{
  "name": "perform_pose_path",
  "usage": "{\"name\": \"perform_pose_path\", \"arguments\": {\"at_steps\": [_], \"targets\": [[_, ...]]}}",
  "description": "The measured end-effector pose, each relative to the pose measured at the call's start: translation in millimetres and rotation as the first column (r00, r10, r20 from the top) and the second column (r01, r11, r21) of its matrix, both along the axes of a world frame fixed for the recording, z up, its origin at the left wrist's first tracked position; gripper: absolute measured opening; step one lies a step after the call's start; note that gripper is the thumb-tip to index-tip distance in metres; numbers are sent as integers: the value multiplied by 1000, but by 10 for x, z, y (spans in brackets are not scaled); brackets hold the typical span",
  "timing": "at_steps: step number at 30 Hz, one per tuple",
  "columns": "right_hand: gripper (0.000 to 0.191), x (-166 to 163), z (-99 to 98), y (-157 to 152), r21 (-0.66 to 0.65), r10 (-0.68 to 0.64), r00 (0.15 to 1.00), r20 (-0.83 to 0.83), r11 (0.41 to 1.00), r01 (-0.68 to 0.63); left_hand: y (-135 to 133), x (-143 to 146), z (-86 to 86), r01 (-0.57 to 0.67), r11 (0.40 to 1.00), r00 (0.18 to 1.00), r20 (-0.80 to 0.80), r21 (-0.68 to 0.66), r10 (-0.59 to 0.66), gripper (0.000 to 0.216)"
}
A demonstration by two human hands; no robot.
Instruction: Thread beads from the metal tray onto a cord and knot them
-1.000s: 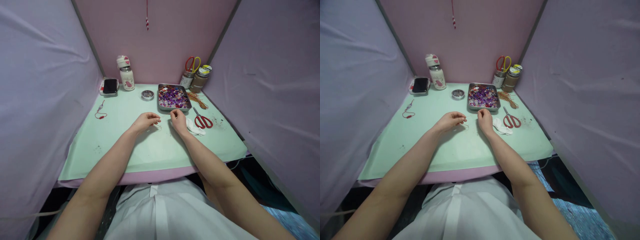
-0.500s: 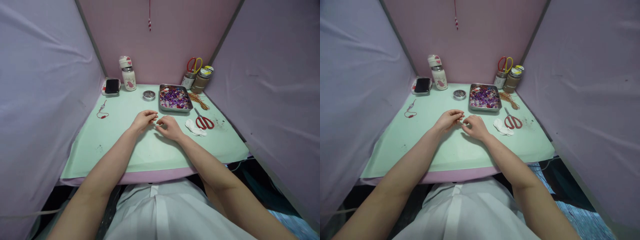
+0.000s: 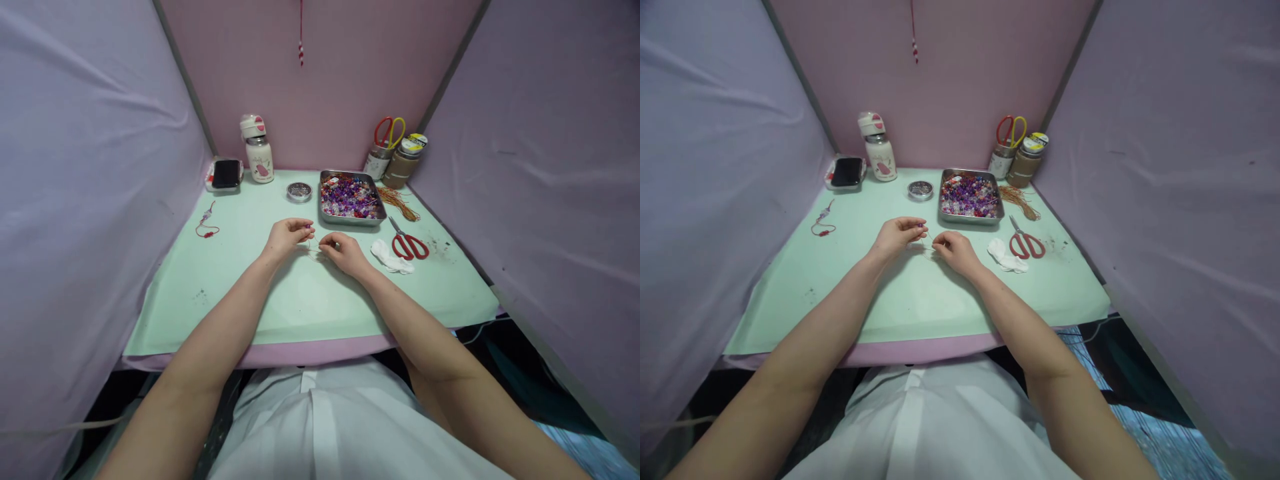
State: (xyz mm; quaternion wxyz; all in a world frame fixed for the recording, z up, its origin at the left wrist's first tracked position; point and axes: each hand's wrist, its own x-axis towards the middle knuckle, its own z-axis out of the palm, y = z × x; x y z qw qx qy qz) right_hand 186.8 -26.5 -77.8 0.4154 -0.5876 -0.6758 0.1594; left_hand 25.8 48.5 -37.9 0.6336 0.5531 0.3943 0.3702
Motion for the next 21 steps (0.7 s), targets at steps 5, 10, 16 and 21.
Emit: {"name": "perform_pose_path", "arguments": {"at_steps": [5,10,16,21], "targets": [[14,-154,16,-40,-19,57,959,277,998,-54,-16,2,54,-31,999,998,-57,29,33,26],[11,-206,8,-27,-70,65,954,292,996,-47,37,3,2,-71,994,997,-21,80,73,23],[20,-13,35,52,-115,-127,872,-473,990,82,117,-5,-53,-132,985,991,22,112,130,18],[33,-1,80,116,-221,-241,586,-773,969,106,55,41,-142,-69,978,994,-76,196,85,15]]}}
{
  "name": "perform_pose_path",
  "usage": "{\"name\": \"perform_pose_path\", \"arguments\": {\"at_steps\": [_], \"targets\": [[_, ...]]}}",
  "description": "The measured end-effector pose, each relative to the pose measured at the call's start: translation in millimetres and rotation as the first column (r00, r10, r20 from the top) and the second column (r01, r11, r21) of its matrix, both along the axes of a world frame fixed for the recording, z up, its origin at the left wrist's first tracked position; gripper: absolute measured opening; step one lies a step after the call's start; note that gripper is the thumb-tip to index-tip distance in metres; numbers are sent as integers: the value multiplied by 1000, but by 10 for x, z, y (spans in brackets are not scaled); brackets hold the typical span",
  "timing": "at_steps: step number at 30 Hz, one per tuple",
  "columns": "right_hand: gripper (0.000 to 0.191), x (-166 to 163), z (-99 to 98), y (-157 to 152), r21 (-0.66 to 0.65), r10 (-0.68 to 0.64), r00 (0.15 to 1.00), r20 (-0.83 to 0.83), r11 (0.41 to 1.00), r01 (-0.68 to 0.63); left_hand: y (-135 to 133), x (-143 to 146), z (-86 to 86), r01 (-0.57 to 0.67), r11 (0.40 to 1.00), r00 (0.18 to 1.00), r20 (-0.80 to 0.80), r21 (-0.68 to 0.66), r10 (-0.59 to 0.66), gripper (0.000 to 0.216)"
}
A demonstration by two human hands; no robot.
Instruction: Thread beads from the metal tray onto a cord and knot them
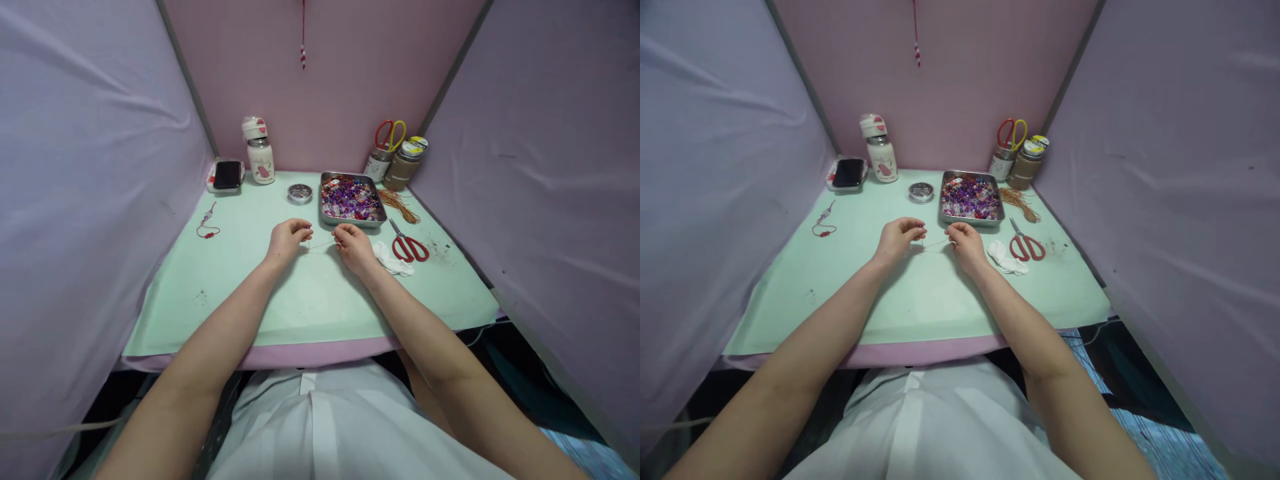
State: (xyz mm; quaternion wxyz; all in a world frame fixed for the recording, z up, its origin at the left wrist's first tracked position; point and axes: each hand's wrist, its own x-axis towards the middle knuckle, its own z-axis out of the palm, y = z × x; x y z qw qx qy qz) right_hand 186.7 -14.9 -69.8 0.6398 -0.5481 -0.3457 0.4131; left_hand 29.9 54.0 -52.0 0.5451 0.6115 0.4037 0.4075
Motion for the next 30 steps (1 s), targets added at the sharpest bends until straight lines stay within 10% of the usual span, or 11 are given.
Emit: {"name": "perform_pose_path", "arguments": {"at_steps": [9,30], "targets": [[32,-139,29,24,-6,13,994,110,1000,-13,-215,48,6,180,904,900,-437,389,8,19],[29,-172,-6,-13,-32,-41,983,180,998,48,-250,73,25,195,899,840,-540,393,53,17]]}}
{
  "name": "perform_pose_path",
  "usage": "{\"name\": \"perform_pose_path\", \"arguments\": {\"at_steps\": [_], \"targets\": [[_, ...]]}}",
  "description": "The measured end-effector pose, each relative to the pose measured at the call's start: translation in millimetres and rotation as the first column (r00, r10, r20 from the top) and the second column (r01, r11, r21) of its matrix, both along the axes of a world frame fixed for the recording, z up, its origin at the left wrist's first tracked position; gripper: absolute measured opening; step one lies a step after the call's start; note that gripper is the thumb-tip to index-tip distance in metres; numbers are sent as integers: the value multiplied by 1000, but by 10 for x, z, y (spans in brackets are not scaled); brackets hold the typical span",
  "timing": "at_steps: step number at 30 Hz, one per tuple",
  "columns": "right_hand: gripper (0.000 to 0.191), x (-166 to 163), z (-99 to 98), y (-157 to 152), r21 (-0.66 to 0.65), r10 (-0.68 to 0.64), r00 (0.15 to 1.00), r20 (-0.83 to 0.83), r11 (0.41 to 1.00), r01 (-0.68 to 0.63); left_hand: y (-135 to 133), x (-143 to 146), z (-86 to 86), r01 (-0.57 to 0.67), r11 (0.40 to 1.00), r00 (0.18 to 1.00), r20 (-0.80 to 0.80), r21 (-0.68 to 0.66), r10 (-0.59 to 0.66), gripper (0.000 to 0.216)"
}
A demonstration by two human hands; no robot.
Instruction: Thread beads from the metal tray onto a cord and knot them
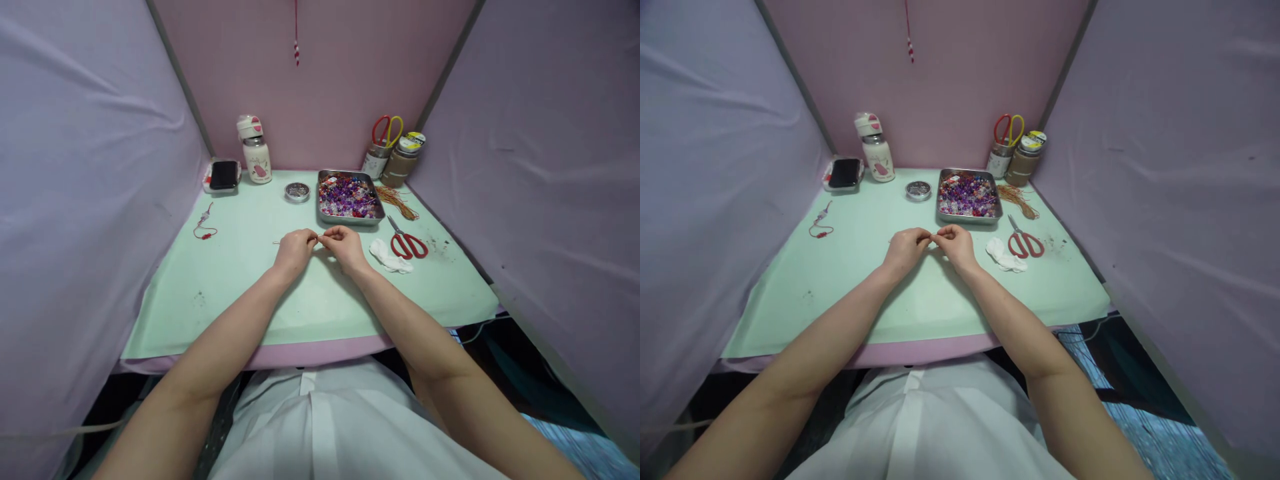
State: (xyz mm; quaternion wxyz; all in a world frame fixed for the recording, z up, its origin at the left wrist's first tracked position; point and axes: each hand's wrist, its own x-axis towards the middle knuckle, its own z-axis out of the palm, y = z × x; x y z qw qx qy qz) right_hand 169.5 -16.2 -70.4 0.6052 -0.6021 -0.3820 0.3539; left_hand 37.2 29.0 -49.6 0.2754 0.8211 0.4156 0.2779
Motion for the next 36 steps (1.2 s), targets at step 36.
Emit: {"name": "perform_pose_path", "arguments": {"at_steps": [36], "targets": [[20,63,23,-61,135,-98,906,413,990,46,131,-133,61,300,756,909,415,-581,-42,29]]}}
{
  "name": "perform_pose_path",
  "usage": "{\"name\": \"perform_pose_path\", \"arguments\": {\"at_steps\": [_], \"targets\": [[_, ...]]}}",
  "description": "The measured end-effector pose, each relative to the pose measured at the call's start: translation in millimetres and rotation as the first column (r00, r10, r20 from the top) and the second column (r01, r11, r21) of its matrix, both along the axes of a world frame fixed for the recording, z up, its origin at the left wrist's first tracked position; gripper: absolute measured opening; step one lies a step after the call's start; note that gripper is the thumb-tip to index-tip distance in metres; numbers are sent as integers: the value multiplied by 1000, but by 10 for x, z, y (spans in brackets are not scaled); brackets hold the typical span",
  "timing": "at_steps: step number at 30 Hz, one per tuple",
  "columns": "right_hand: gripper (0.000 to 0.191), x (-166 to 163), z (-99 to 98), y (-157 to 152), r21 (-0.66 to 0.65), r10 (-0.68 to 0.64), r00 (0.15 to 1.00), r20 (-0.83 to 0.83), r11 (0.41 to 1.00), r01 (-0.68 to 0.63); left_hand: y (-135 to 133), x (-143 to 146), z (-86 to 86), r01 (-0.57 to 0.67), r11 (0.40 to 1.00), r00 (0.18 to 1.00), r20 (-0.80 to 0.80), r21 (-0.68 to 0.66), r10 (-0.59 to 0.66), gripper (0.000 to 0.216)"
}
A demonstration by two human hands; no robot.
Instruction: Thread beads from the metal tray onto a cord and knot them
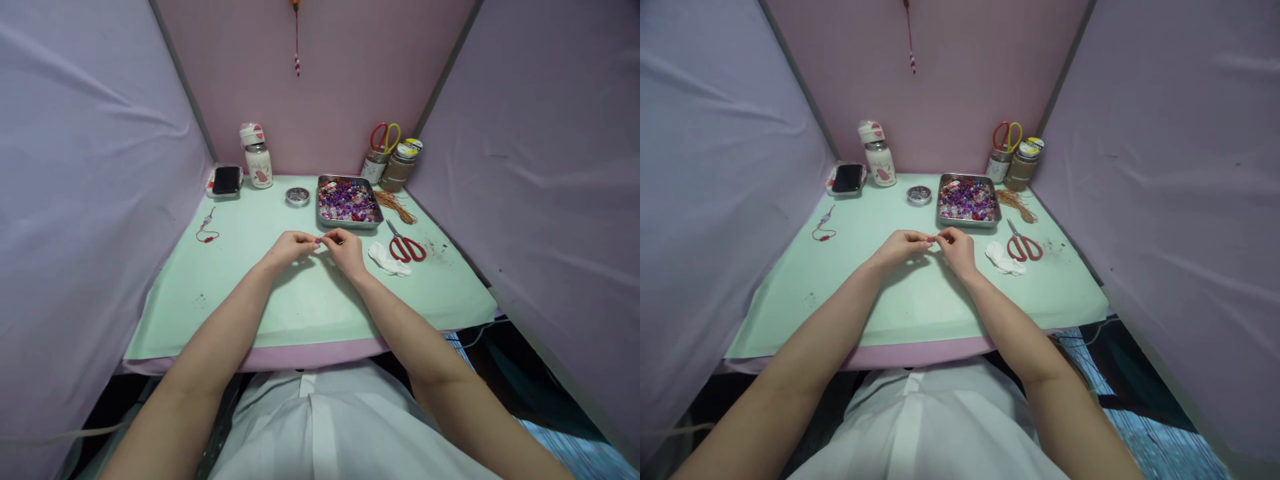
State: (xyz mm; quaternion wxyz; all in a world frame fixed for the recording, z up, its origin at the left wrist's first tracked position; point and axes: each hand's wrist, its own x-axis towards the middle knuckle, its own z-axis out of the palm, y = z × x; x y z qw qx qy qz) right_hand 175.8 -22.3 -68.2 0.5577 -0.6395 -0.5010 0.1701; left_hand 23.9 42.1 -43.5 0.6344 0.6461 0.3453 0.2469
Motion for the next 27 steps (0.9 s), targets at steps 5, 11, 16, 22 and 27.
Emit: {"name": "perform_pose_path", "arguments": {"at_steps": [5,11,16,22,27], "targets": [[19,24,47,-16,14,5,999,-35,1000,-4,8,-17,27,-73,997,995,-66,0,73,30],[18,48,74,-37,-12,0,998,-58,1000,0,2,-52,94,-73,996,997,-42,-42,71,33],[19,104,43,-43,-54,-6,1000,-29,999,5,17,-72,120,-96,992,995,-21,-79,95,36],[27,88,68,-69,-25,58,966,251,998,-53,34,-62,74,-78,996,996,-40,-44,77,38],[22,24,91,-86,-6,213,940,266,976,-219,-13,-70,131,-68,997,996,-63,-43,65,34]]}}
